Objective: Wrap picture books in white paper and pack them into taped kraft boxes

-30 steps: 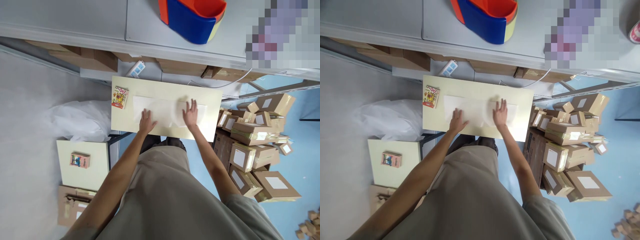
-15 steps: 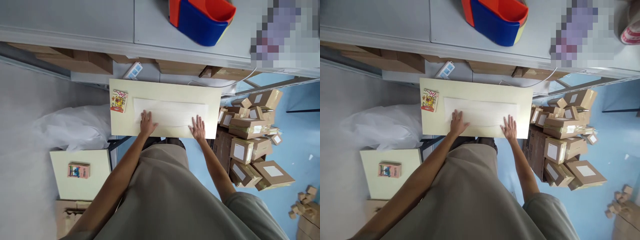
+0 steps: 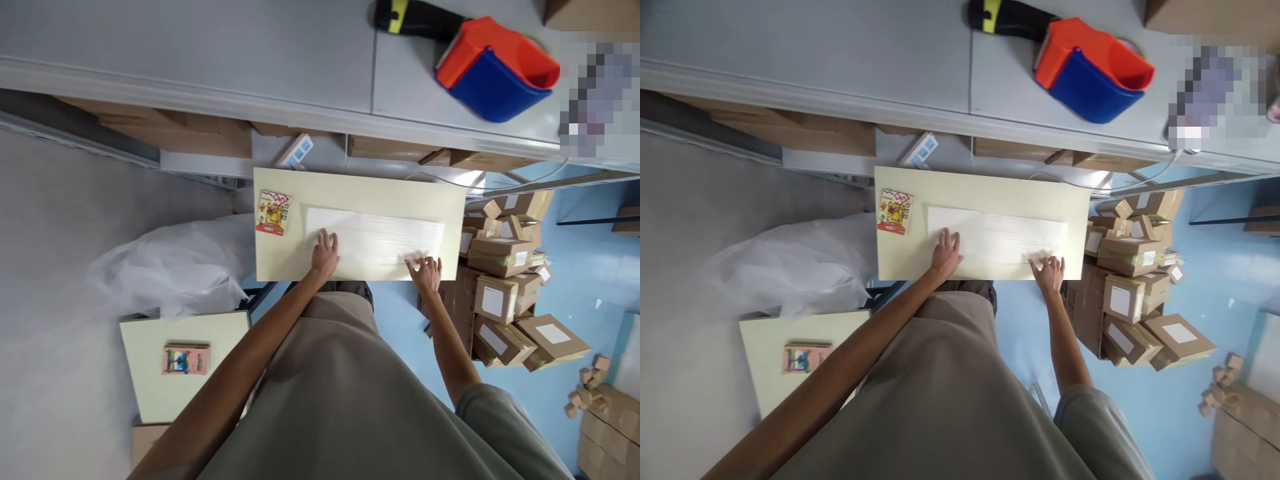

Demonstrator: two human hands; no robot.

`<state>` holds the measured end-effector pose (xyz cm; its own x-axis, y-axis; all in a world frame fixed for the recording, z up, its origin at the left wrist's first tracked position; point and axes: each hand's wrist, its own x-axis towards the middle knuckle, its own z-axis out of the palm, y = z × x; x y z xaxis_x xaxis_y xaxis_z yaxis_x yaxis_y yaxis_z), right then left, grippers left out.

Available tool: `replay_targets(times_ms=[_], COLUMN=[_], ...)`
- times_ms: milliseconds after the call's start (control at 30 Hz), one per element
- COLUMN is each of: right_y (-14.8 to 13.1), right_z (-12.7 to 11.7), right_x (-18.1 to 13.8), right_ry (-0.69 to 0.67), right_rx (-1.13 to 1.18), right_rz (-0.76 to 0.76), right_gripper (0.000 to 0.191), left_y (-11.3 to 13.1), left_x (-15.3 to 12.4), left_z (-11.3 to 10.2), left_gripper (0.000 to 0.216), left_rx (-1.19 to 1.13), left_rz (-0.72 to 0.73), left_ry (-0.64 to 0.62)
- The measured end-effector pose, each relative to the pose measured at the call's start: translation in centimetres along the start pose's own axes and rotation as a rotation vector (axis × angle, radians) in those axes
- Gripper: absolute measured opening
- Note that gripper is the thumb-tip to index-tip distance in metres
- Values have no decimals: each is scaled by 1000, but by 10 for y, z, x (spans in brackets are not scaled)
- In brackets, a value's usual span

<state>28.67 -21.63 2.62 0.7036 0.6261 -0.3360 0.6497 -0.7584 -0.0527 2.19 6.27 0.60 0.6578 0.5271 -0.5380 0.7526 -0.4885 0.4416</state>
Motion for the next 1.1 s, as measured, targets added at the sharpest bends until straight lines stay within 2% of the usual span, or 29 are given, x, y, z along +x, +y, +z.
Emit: replay_targets(times_ms=[133, 200, 267, 367, 467, 567, 667, 733, 833, 933, 1033, 1100], right_y=[-30, -48, -75, -146, -247, -343, -404, -423, -426, -416, -398, -379], right_z=[-1, -6, -11, -13, -2, 17, 36, 44, 51, 51, 46, 39], right_x=[-6, -6, -2, 9, 16, 16, 13, 12, 11, 11, 14, 17], right_ry=[-56, -90, -109, -81, -104, -273, -406, -456, -484, -494, -483, -446], right_rx=[39, 65, 78, 136, 291, 411, 460, 488, 516, 548, 689, 840], right_rz=[186, 247, 225, 19, -292, -563, -637, -603, -523, -503, -507, -457], right_gripper=[85, 85, 81, 72, 65, 65, 73, 77, 80, 77, 68, 66], left_y=[-30, -50, -74, -112, -149, -176, -188, -191, -188, -179, -165, -148], left_x=[-5, -6, -5, 0, 9, 18, 24, 24, 20, 10, -8, -23], left_z=[-11, -20, -34, -62, -91, -107, -107, -102, -96, -96, -100, -101], left_gripper=[70, 61, 54, 47, 49, 57, 59, 58, 44, 26, 31, 36], left_rx=[-89, -188, -295, -336, -256, -199, -185, -220, -346, -412, -418, -471], left_rz=[128, 165, 145, 41, -133, -316, -408, -440, -485, -491, -443, -395], left_ry=[23, 29, 71, 256, 418, 415, 341, 332, 331, 338, 454, 517])
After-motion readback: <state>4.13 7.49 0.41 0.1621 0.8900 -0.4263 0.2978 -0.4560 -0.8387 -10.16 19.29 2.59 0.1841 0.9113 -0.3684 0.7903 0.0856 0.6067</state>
